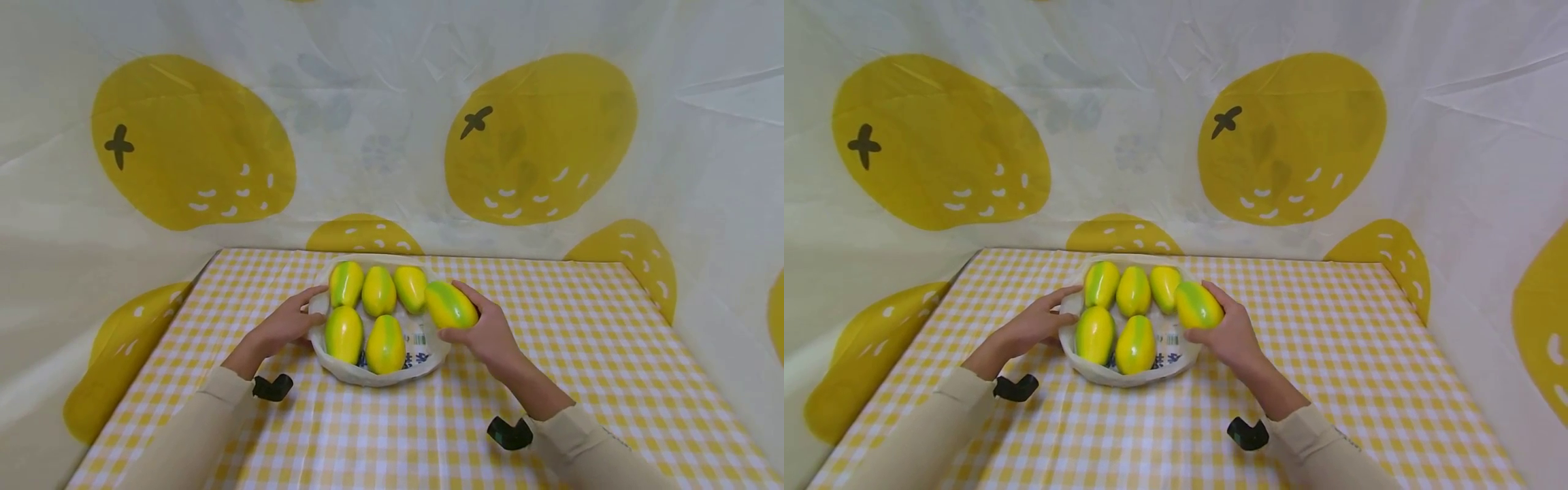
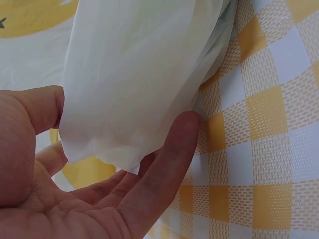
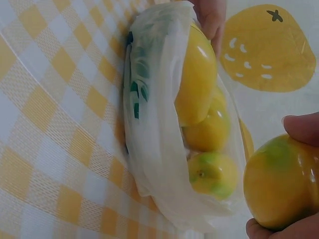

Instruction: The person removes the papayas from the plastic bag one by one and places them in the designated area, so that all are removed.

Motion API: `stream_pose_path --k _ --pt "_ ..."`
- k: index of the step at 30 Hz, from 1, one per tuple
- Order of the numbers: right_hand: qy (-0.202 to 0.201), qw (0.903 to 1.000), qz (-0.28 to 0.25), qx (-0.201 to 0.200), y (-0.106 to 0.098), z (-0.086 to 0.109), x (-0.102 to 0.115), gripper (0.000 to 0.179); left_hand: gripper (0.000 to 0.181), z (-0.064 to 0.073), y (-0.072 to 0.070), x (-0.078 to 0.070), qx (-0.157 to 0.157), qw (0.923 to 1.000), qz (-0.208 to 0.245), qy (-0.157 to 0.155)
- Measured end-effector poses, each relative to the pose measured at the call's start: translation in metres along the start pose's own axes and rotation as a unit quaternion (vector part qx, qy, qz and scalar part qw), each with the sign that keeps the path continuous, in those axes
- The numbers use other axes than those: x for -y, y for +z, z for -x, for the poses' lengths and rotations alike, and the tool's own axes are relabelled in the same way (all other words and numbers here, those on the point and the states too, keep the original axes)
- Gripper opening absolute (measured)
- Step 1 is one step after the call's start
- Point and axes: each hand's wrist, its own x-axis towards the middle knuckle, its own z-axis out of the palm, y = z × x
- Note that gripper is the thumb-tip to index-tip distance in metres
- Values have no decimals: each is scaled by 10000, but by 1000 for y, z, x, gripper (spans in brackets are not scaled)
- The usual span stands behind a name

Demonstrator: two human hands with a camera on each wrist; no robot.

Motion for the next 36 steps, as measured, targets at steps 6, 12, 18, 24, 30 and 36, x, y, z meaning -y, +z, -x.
stream_pose_path --k 6,12,18,24,30,36 --pt "-22 10000 -68 -42 -9 -3 0 91 67 1 -1 0 56 10000 44 43" --pt "18 9998 -195 -86 -16 -5 0 91 68 1 0 1 34 10000 49 -9" --pt "-54 9996 -252 -142 -23 -6 -2 91 68 0 -1 1 16 10000 10 26" --pt "-190 9987 -460 -103 -30 -7 -3 90 68 -1 -2 0 18 10000 35 48" --pt "-124 9985 -496 -176 -32 -8 -6 91 69 -2 -2 3 34 10000 49 29" --pt "-142 9988 -413 -199 -36 -9 -3 90 69 -2 -2 3 14 10000 51 41"
